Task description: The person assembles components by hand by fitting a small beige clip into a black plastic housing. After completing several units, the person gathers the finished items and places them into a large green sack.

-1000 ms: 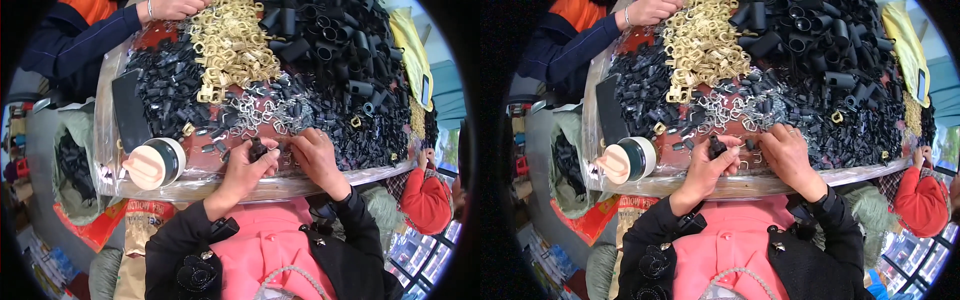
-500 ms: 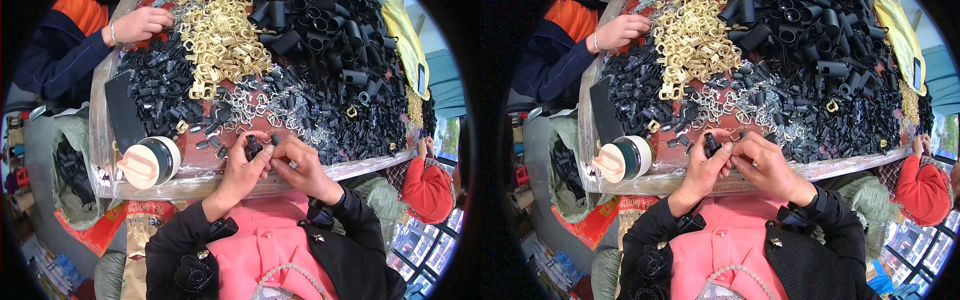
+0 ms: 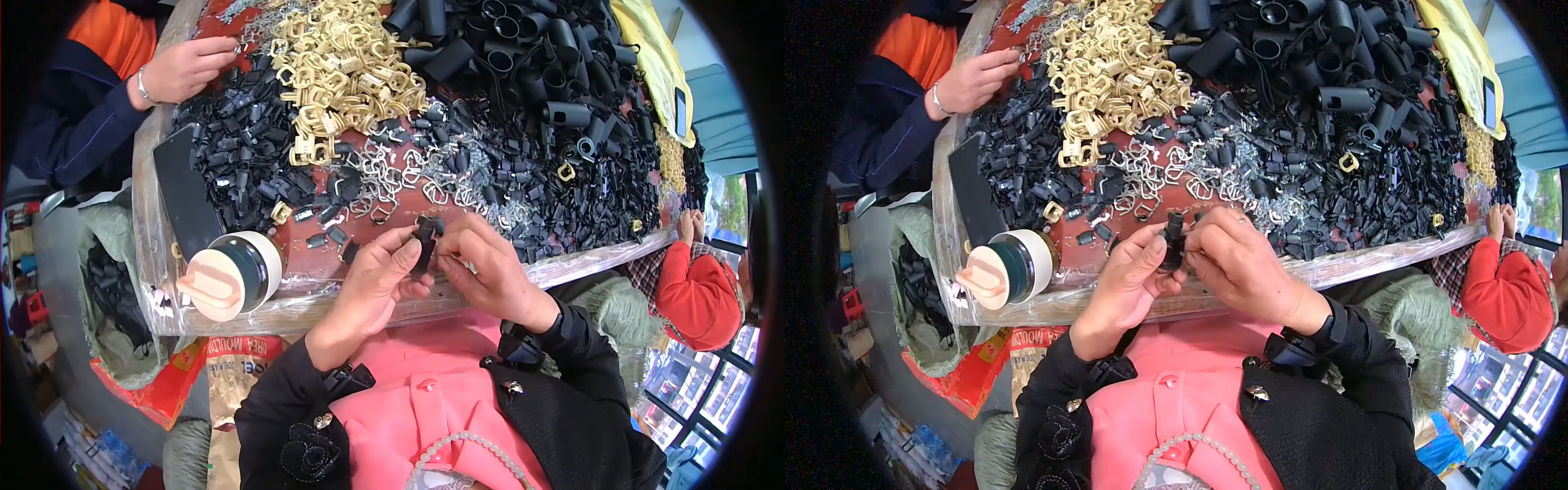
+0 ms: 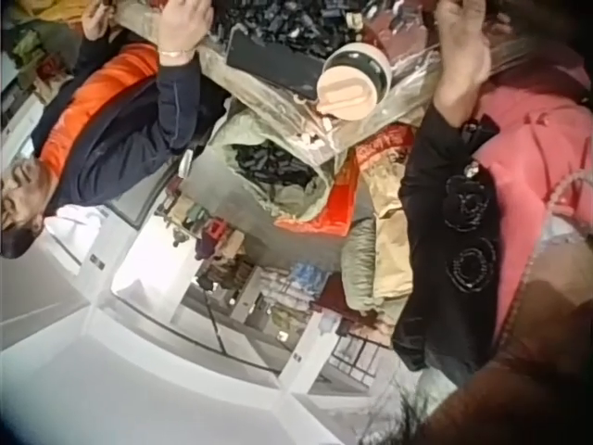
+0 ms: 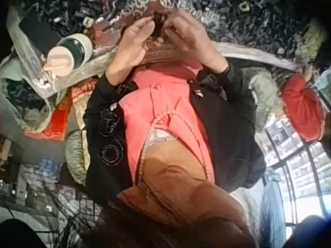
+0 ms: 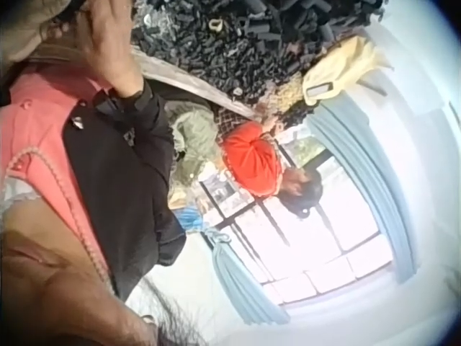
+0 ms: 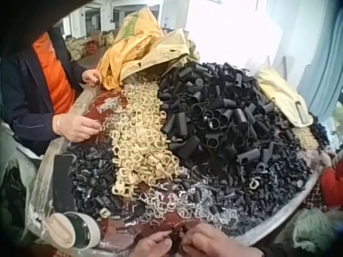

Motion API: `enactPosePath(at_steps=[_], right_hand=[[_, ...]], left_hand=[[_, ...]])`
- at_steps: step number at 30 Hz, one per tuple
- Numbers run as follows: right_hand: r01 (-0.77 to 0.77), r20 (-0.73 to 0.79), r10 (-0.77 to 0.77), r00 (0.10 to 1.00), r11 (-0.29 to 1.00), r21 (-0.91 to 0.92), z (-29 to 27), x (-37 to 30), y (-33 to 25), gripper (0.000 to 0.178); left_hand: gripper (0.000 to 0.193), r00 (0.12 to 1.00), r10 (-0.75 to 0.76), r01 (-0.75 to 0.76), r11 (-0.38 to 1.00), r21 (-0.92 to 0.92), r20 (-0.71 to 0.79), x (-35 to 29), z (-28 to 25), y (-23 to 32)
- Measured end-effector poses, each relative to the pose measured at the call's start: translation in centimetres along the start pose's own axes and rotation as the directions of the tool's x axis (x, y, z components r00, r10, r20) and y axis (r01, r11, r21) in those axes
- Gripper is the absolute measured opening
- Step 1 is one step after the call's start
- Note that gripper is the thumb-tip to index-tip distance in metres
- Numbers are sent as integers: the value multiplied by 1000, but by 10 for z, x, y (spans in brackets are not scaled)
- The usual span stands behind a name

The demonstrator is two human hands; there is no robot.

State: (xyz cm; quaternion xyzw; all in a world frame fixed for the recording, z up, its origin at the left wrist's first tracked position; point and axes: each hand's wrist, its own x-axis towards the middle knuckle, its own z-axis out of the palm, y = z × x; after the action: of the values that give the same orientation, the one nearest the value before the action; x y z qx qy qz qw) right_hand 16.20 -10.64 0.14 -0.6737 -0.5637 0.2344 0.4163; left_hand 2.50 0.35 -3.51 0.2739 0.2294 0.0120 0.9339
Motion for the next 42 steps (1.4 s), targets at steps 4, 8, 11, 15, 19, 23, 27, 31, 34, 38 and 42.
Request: enactPosePath(at_steps=[4, 8, 11, 15, 19, 23, 27, 31, 34, 38, 42], right_hand=[[161, 15, -162, 987, 956, -246, 0, 3, -4, 15], [201, 14, -208, 978, 924, -326, 2, 2, -5, 18], [206, 40, -205, 978, 917, -342, 4, 1, -5, 18], [221, 40, -221, 974, 914, -339, 7, -1, -4, 17], [157, 88, -136, 987, 937, -313, 1, 0, -10, 16], [94, 219, -32, 975, 956, -277, -6, 2, -16, 16], [85, 226, -22, 974, 959, -272, -5, 6, -16, 16], [180, 149, -149, 978, 958, -223, -1, 15, -3, 17], [160, -34, -162, 986, 985, -61, 2, 18, 11, 19], [284, 172, -226, 959, 761, -584, 8, 20, 36, 23], [352, 287, -210, 935, 666, -658, 9, 22, 40, 25]], left_hand=[[39, 1000, -11, 12, 999, -32, 29, -1, 2, 2], [38, 1000, -28, 28, 999, -34, 5, -5, 8, 0], [36, 1000, -18, 19, 1000, 25, -23, -7, 9, -2], [35, 1000, 19, -16, 983, 183, -17, -10, 7, -1], [35, 999, 0, -13, 948, 317, 41, -15, 9, -1], [37, 995, -48, 17, 944, 330, 85, -18, 9, -4], [33, 995, -65, 44, 966, 255, 73, -17, 6, -3], [28, 999, -36, 34, 996, 77, 25, -17, 2, 2], [29, 1000, 9, -9, 999, -47, -5, -20, -8, 6], [31, 999, 32, -31, 994, -106, 12, -22, -16, 14], [28, 996, 85, -85, 991, -103, -5, -23, -15, 12]])
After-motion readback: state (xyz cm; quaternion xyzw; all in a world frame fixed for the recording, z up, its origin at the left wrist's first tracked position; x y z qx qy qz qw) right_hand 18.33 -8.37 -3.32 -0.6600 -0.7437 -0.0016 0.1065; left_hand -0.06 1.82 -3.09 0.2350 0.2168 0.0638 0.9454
